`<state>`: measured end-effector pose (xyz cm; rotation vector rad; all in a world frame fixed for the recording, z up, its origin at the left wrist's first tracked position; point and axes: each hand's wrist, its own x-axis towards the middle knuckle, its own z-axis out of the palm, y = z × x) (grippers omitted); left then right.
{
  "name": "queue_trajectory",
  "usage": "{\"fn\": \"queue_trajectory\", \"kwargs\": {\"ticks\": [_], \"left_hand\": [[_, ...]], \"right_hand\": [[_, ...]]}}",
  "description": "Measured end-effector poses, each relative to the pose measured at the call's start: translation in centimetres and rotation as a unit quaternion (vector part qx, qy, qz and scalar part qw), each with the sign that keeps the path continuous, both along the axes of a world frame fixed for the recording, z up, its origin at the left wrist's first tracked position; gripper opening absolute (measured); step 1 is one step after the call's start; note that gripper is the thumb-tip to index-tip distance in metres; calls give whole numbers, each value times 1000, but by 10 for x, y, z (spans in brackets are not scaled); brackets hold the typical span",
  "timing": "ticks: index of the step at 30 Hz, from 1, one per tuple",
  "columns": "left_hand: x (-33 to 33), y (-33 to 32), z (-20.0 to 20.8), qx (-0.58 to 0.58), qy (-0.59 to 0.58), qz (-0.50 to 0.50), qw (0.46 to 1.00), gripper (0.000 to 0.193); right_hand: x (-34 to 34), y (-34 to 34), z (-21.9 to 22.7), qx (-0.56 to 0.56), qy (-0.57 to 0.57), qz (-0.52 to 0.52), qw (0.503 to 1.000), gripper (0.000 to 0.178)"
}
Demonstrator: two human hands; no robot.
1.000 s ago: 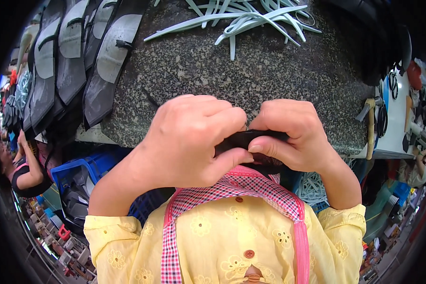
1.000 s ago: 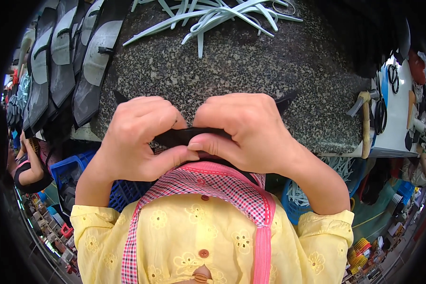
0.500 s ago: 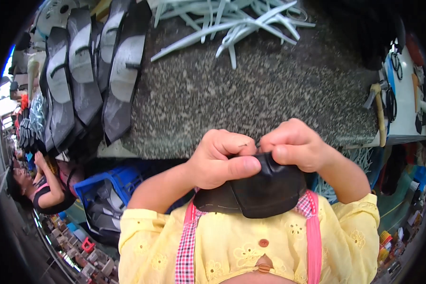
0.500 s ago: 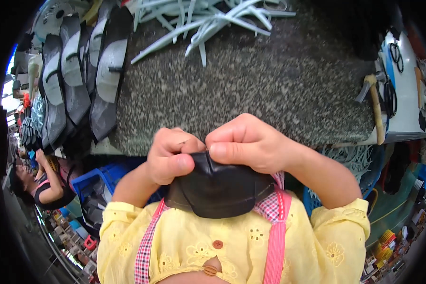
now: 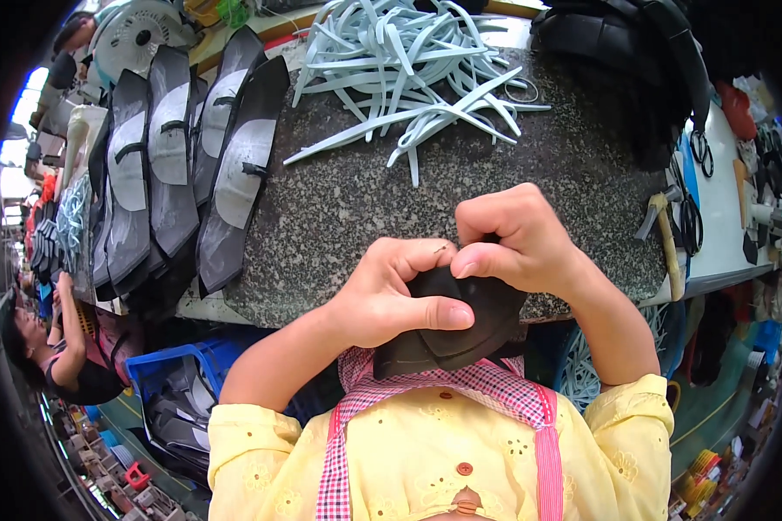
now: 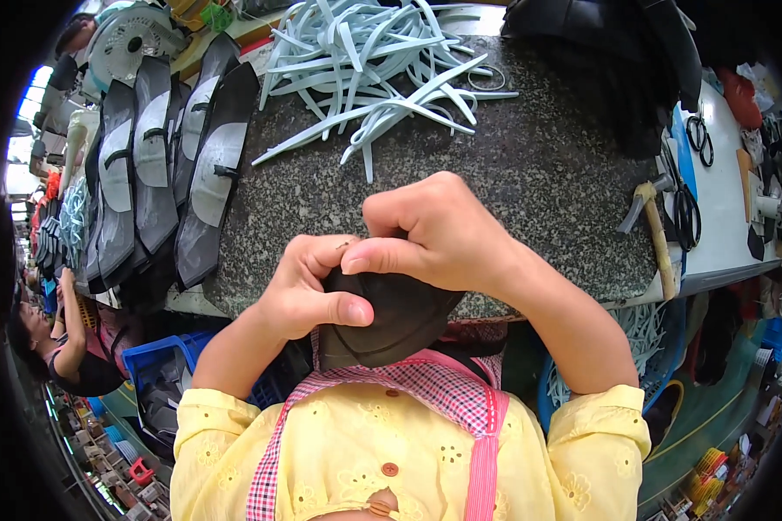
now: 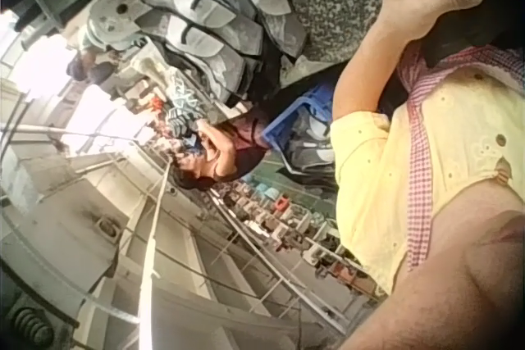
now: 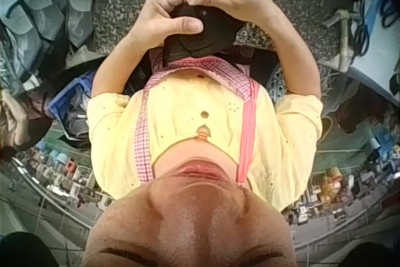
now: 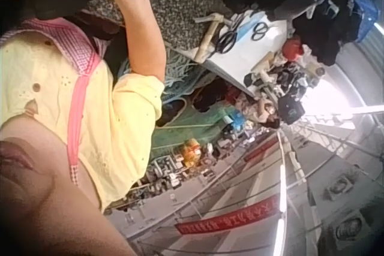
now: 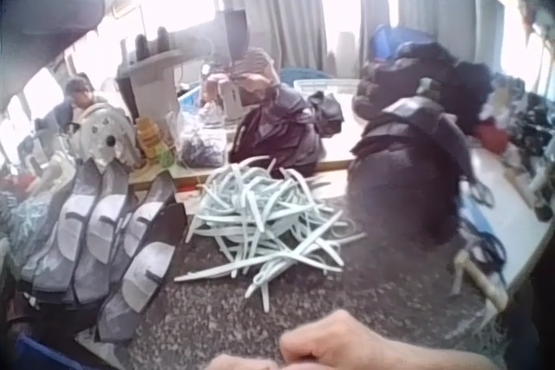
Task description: Applying reinforcement strips and folding edges of leather shoe components.
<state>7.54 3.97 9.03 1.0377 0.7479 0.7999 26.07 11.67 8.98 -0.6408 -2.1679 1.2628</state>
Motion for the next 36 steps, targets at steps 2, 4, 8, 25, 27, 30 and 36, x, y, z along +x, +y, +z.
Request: {"fn": "queue_trajectory", "kwargs": {"ticks": [2, 4, 8, 25, 27, 30, 36], "left_hand": [[4, -6, -7, -23, -38, 25, 999, 26], [3, -5, -18, -31, -73, 50, 996, 28], [-2, 11, -32, -57, -175, 146, 972, 28], [-202, -2, -83, 282, 839, 262, 386, 68], [-193, 12, -89, 264, 811, 301, 426, 66], [-170, 17, -60, 252, 773, 309, 493, 56], [-103, -15, 35, 260, 423, 409, 766, 41]], "right_hand": [[-3, 4, -8, -74, -13, 12, 997, 38], [-12, 10, -10, -91, 3, 7, 996, 36], [-29, 39, -12, 70, -20, -81, 994, 27], [136, 131, 121, 227, 42, -353, 907, 60], [204, 204, 116, 326, -139, -411, 840, 69], [260, 237, 75, 278, -445, -497, 691, 90], [160, 125, 92, 496, -52, -484, 719, 62]]}}
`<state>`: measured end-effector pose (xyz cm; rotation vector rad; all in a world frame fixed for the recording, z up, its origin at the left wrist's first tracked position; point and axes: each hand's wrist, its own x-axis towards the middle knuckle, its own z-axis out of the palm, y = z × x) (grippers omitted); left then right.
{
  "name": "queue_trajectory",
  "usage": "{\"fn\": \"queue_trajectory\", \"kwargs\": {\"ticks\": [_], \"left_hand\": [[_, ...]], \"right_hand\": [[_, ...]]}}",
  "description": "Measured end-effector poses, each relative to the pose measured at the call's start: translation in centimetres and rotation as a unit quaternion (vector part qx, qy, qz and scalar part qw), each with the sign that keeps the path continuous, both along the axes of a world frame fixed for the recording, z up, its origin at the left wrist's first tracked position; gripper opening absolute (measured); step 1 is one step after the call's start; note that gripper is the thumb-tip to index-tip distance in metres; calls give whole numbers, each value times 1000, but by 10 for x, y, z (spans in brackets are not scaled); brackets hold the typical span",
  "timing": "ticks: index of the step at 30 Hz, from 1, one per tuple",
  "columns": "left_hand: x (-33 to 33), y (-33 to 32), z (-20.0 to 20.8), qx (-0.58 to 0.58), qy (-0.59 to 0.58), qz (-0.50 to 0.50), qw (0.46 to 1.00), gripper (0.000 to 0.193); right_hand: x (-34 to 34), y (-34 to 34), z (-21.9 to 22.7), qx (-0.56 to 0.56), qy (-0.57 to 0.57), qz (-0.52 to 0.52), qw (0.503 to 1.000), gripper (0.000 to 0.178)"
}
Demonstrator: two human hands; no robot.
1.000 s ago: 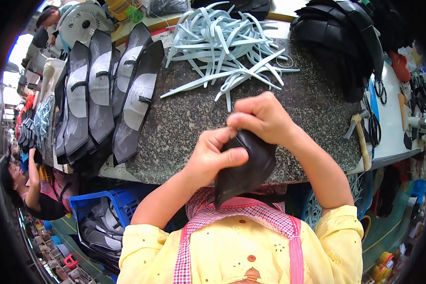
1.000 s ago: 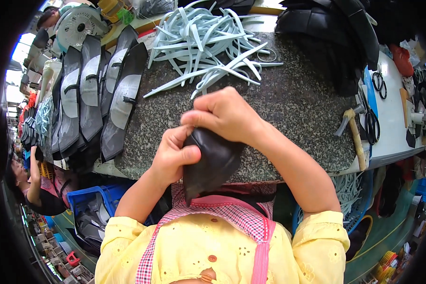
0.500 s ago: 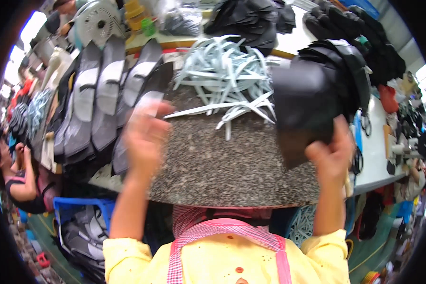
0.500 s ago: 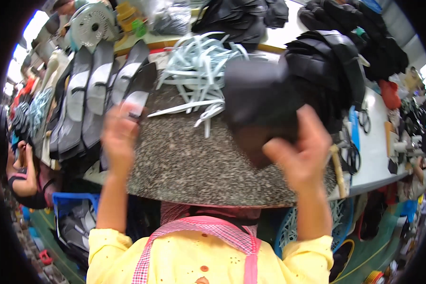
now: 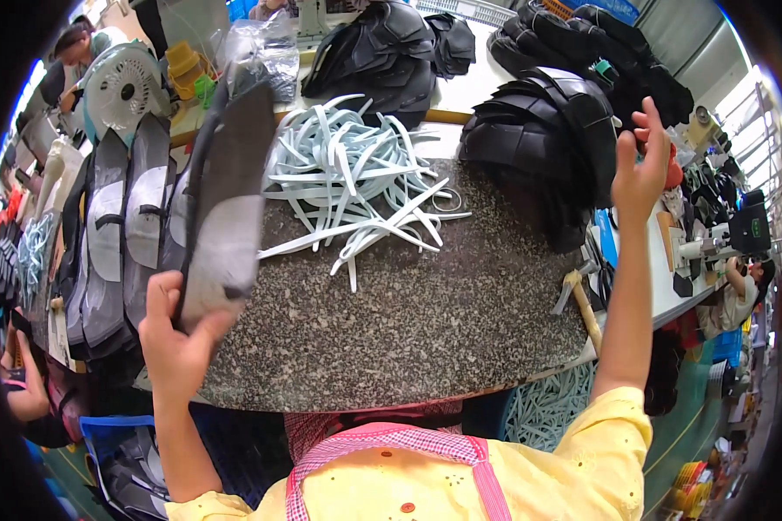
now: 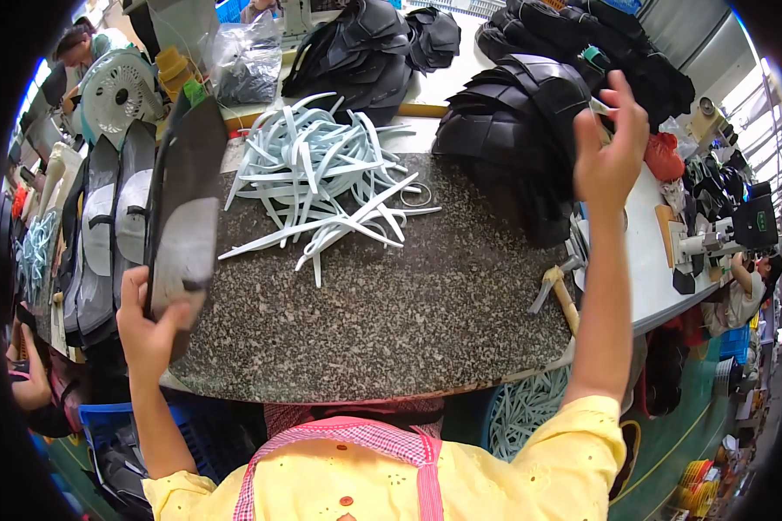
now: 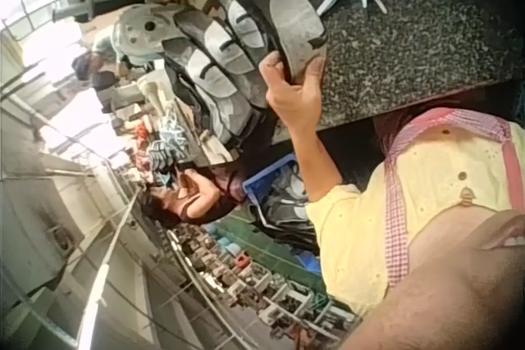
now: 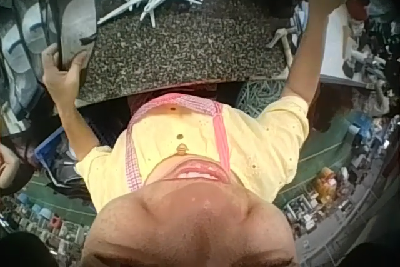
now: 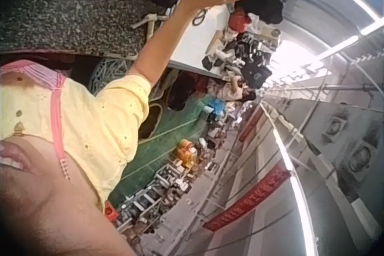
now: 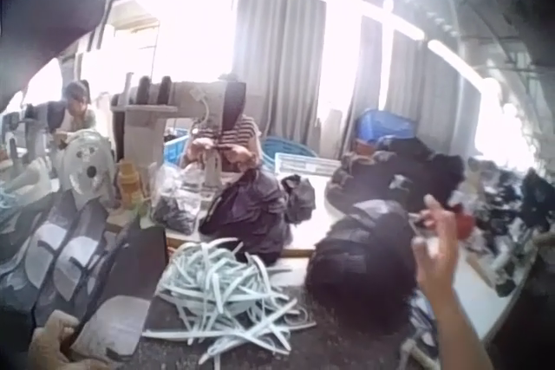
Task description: Applying reinforcement strips and folding edges of leather shoe components.
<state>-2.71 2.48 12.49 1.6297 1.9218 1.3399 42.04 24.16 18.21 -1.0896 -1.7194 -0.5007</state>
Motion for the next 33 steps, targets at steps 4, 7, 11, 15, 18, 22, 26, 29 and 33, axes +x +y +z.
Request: {"fn": "queue_trajectory", "kwargs": {"ticks": [4, 7, 11, 15, 18, 22, 26, 29, 33], "left_hand": [[52, 2, 14, -132, 97, -331, 929, 37], [65, -2, -2, -83, 102, -417, 899, 40], [48, -17, -20, -67, 160, -365, 915, 42], [64, -21, -18, -45, 171, -378, 909, 42], [43, -17, -19, -209, 205, -334, 896, 36], [17, 3, -71, -285, 248, -282, 882, 35], [25, 58, -68, -63, 212, -216, 951, 38], [21, 105, -107, 15, 283, -126, 951, 27], [19, 111, -104, -49, 97, -56, 992, 16]], "right_hand": [[-112, -120, -26, -150, -239, 247, 927, 54], [-137, -149, -54, -241, -300, 314, 868, 37], [-125, -144, -51, -272, -297, 302, 864, 37], [-132, -142, -71, -336, -366, 336, 800, 29], [-116, -120, -72, -546, -317, 406, 661, 27], [-126, -108, -138, -563, -292, 314, 707, 41], [-133, -119, -139, -531, -300, 297, 735, 45], [-135, -120, -129, -340, -210, 311, 862, 47], [-120, -133, -130, -365, -106, 324, 866, 42]]}}
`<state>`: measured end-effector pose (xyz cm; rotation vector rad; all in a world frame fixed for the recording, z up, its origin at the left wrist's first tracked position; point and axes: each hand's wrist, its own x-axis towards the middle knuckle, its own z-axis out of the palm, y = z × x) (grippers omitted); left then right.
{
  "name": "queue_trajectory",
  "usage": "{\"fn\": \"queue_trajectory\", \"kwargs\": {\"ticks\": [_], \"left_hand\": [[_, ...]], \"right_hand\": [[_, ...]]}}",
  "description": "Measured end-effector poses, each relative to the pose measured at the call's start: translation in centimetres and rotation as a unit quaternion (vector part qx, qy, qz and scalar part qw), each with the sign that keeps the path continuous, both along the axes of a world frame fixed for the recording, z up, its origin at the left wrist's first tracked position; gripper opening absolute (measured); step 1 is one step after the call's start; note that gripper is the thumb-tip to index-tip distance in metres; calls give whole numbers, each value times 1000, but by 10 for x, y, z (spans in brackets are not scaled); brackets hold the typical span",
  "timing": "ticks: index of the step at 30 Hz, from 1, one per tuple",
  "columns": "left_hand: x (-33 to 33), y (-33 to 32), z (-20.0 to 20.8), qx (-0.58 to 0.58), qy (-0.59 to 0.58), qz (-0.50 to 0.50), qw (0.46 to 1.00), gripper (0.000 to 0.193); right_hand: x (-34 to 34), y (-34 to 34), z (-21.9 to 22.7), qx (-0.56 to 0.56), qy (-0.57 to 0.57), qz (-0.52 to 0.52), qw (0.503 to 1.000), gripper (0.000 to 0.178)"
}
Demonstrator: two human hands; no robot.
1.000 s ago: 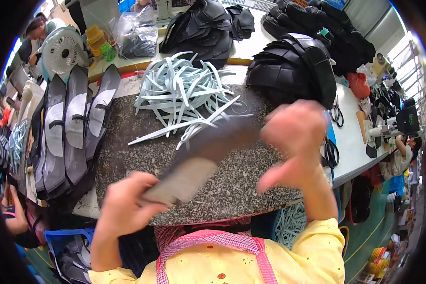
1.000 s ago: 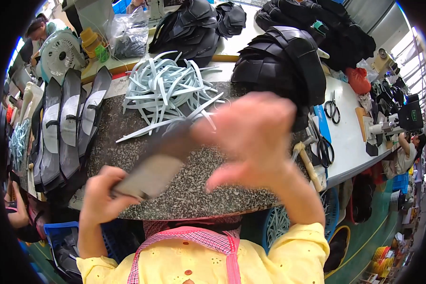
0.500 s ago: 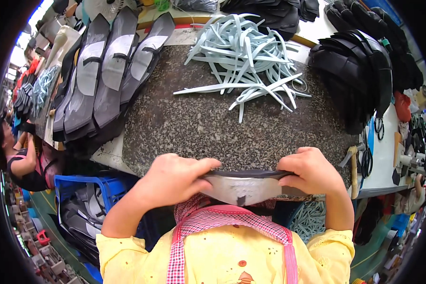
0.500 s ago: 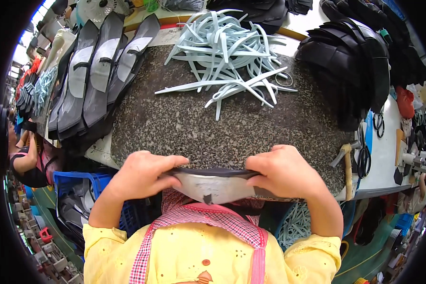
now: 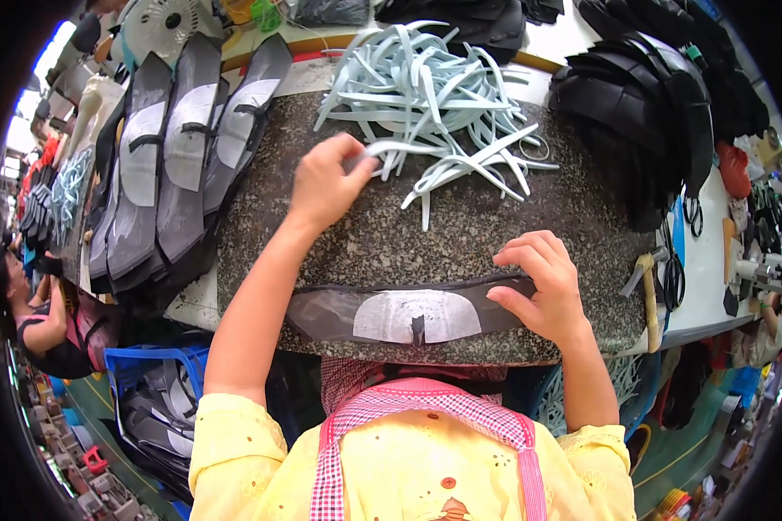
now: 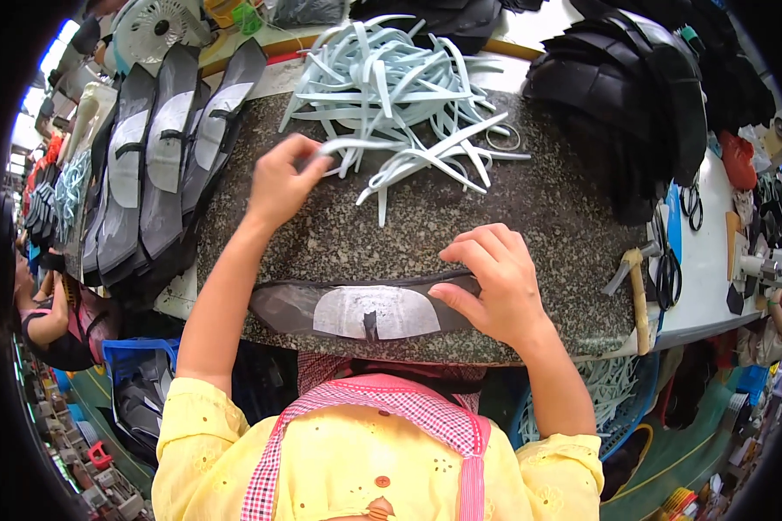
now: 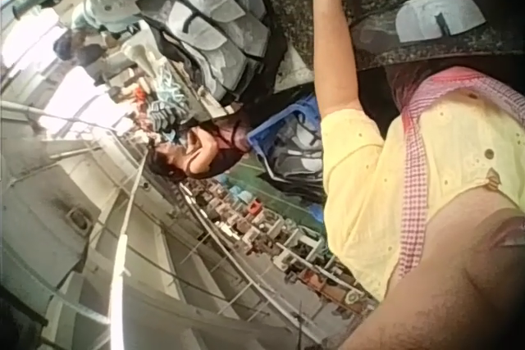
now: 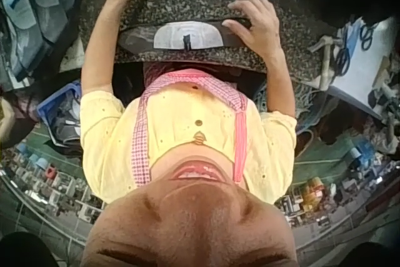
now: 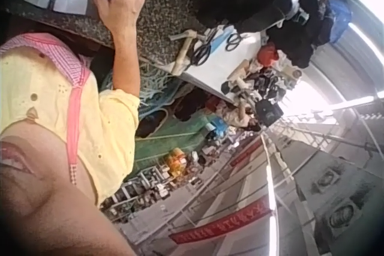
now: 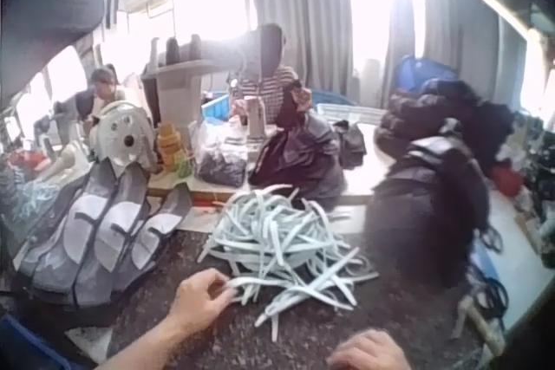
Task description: Applying reinforcement strips and folding edges of leather shoe components.
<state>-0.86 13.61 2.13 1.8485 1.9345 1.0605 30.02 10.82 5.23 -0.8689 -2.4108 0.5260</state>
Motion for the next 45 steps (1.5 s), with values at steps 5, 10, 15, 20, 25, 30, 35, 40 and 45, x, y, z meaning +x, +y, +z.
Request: {"fn": "queue_trajectory", "kwargs": {"ticks": [5, 10, 15, 20, 25, 30, 35, 40, 45], "left_hand": [[59, -57, 70, 24, -57, -124, 990, 14], [73, -122, 61, -156, -184, -183, 953, 54], [42, -153, 35, -163, -476, -5, 864, 40], [21, -169, 20, -104, -363, -22, 926, 15], [9, -162, 10, -31, -150, -22, 988, 19], [2, -156, -11, -12, -77, -11, 997, 15], [-1, -155, 10, -13, -89, -85, 992, 19], [5, -132, 0, 19, 16, -171, 985, 28], [17, -122, -16, 6, 25, -210, 977, 31]], "right_hand": [[-40, -27, -28, -455, 314, 88, 829, 87], [-71, -44, -28, -448, 388, 83, 801, 55], [-69, -52, -29, -536, 405, 15, 740, 48], [-77, -55, -27, -493, 381, 17, 782, 21], [-90, -56, -28, -377, 293, -7, 879, 11], [-106, -57, -44, -163, 176, -24, 971, 17], [-96, -61, -36, -147, 283, 38, 947, 20], [-89, -54, -33, -171, 273, 134, 937, 27], [-89, -58, -46, -168, 250, 146, 943, 23]]}}
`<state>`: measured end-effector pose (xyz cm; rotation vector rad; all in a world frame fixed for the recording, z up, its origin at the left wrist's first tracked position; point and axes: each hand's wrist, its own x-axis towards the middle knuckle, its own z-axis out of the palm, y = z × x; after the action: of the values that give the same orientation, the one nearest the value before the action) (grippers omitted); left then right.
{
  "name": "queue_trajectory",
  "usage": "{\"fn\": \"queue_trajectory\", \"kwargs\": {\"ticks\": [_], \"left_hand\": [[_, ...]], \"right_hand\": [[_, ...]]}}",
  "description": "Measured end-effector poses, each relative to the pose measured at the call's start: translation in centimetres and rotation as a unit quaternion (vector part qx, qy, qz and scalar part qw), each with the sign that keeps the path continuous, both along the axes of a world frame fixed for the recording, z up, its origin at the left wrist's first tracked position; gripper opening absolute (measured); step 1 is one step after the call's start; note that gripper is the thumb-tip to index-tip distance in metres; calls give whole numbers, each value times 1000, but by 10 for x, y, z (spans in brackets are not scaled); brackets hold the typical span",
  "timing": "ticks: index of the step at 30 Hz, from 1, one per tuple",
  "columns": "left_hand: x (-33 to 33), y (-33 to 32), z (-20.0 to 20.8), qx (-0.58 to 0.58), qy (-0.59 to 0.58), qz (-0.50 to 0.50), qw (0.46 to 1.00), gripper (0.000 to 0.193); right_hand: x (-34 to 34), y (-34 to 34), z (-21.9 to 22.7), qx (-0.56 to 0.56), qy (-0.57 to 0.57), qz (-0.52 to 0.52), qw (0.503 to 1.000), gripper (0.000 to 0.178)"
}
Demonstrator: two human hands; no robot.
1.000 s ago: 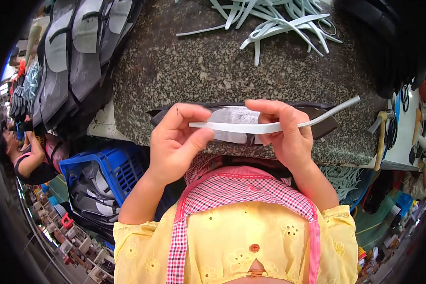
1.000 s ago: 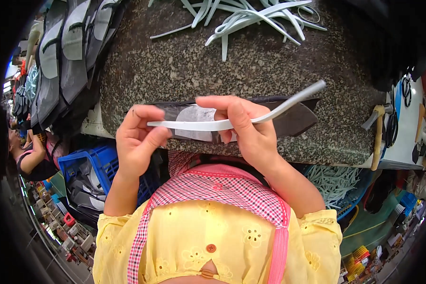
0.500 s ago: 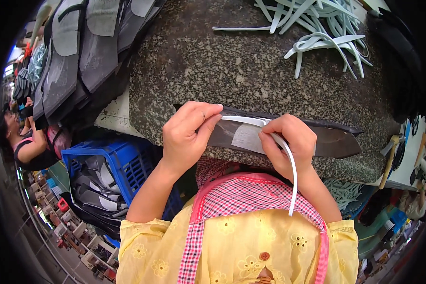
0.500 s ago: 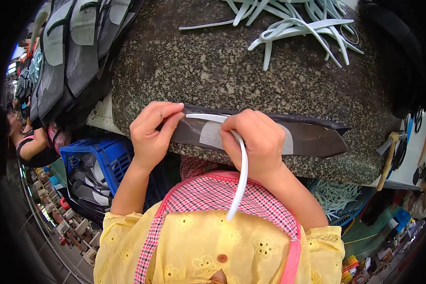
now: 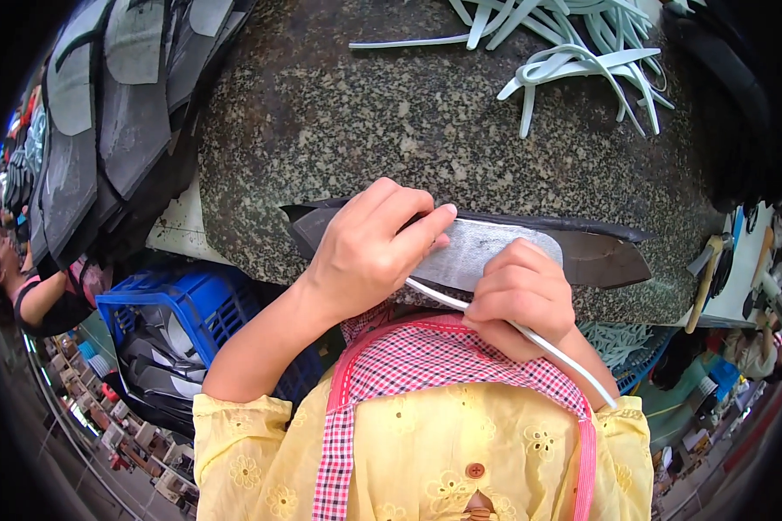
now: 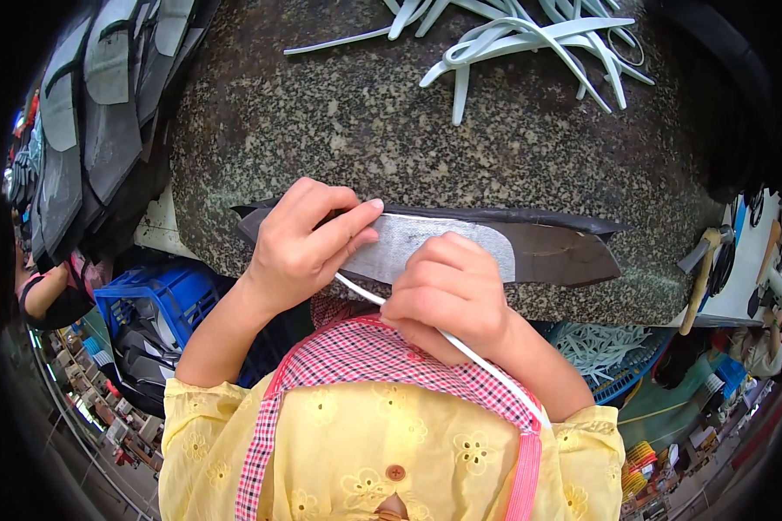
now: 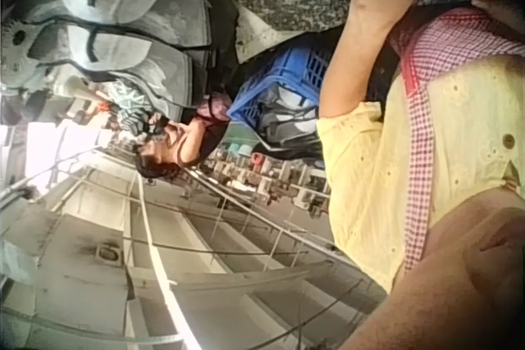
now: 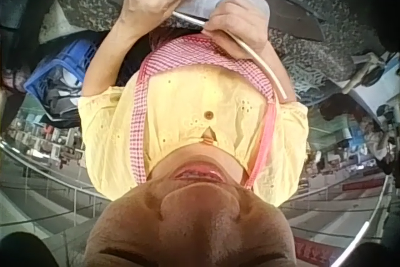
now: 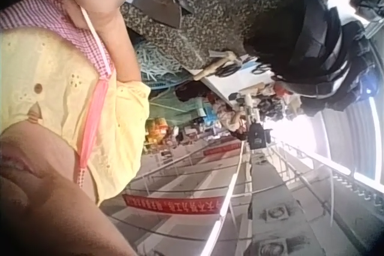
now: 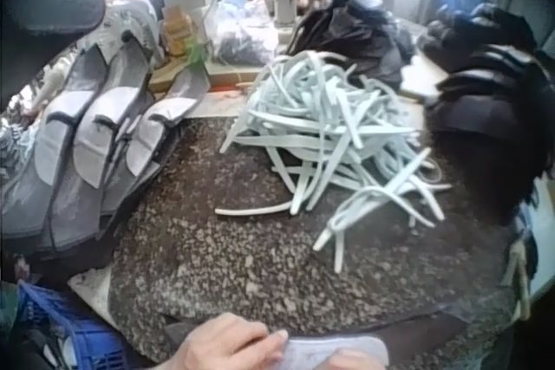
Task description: Applying reinforcement strips and folding edges of leather shoe components.
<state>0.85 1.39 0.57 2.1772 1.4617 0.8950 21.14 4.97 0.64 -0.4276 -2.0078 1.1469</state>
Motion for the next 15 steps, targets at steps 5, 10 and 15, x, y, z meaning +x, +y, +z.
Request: {"fn": "queue_trajectory", "kwargs": {"ticks": [5, 10, 15], "left_hand": [[-6, 4, -16, 125, 84, -70, 986, 32], [-13, 11, -12, 108, 106, -126, 980, 28], [-21, 23, -9, -29, -84, -102, 991, 14]], "right_hand": [[3, 5, -12, 20, -19, -16, 999, 21], [5, 13, -12, 10, -12, 9, 1000, 19], [12, 26, -7, -148, 33, 46, 987, 13]]}}
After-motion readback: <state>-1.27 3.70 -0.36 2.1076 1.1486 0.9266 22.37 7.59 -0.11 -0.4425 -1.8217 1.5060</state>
